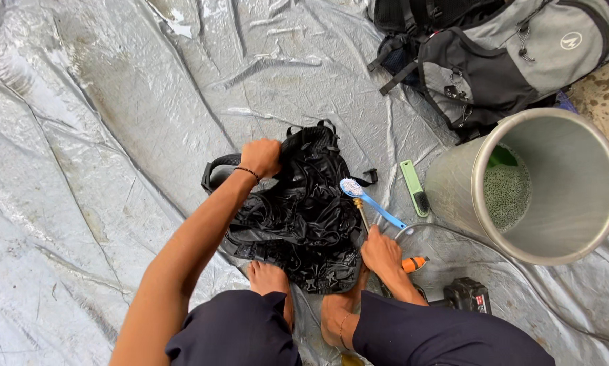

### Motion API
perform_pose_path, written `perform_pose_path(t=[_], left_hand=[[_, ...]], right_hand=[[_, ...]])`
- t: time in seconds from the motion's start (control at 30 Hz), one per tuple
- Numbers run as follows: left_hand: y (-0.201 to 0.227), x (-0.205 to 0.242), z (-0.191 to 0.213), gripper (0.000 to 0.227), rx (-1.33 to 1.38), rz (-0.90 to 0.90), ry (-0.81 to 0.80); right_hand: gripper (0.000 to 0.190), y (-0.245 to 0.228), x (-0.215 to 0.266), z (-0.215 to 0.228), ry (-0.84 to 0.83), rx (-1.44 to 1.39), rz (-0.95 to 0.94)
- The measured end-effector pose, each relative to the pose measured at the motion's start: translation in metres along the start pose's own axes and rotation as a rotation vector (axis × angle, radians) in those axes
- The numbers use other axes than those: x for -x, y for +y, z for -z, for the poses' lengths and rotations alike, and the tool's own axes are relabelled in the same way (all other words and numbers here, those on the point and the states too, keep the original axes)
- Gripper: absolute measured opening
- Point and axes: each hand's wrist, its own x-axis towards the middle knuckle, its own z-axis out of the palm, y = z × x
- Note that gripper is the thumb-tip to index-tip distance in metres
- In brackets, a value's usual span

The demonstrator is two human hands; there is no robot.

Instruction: The person cleans a black mesh backpack on a tarp, using a handheld sprayer to rinse it and a brush to scrub the fabric while dipping the brush into a bucket of water.

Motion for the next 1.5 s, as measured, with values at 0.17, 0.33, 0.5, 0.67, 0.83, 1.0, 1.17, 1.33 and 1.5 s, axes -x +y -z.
perform_pose_path(t=[0.17,0.33,0.5,0.67,0.83,1.0,1.17,1.33,1.5], left_hand=[[0.025,-0.006,0.050,0.004,-0.054,-0.078,0.578],[0.018,0.008,0.062,0.003,-0.306,-0.177,0.813],[0.015,0.060,0.000,0.027,-0.593,-0.163,0.203],[0.038,0.093,-0.023,0.024,-0.309,-0.261,0.218],[0.085,0.128,-0.039,0.056,-0.097,-0.429,-0.017],[0.108,0.126,-0.038,0.092,-0.194,-0.356,-0.392],[0.108,0.070,-0.035,0.086,-0.193,-0.125,-0.296],[0.115,0.022,-0.022,0.072,-0.150,-0.143,-0.409],[0.146,0.008,0.076,0.061,-0.314,-0.377,-0.387]], right_hand=[[0.063,0.002,-0.014,-0.007,-0.032,-0.089,-0.034],[0.053,0.008,-0.020,0.010,-0.180,-0.049,-0.025],[0.042,-0.019,-0.014,0.137,-0.098,-0.150,-0.028],[0.091,-0.005,-0.076,0.159,0.187,-0.014,-0.034],[0.049,-0.017,-0.095,0.156,0.304,0.187,0.004],[0.030,-0.016,-0.101,0.146,0.337,0.347,0.132],[0.026,-0.032,-0.075,0.177,0.337,0.331,0.341],[0.019,-0.042,-0.014,0.281,0.413,0.201,0.322],[0.025,-0.051,0.033,0.409,0.322,0.044,0.117]])
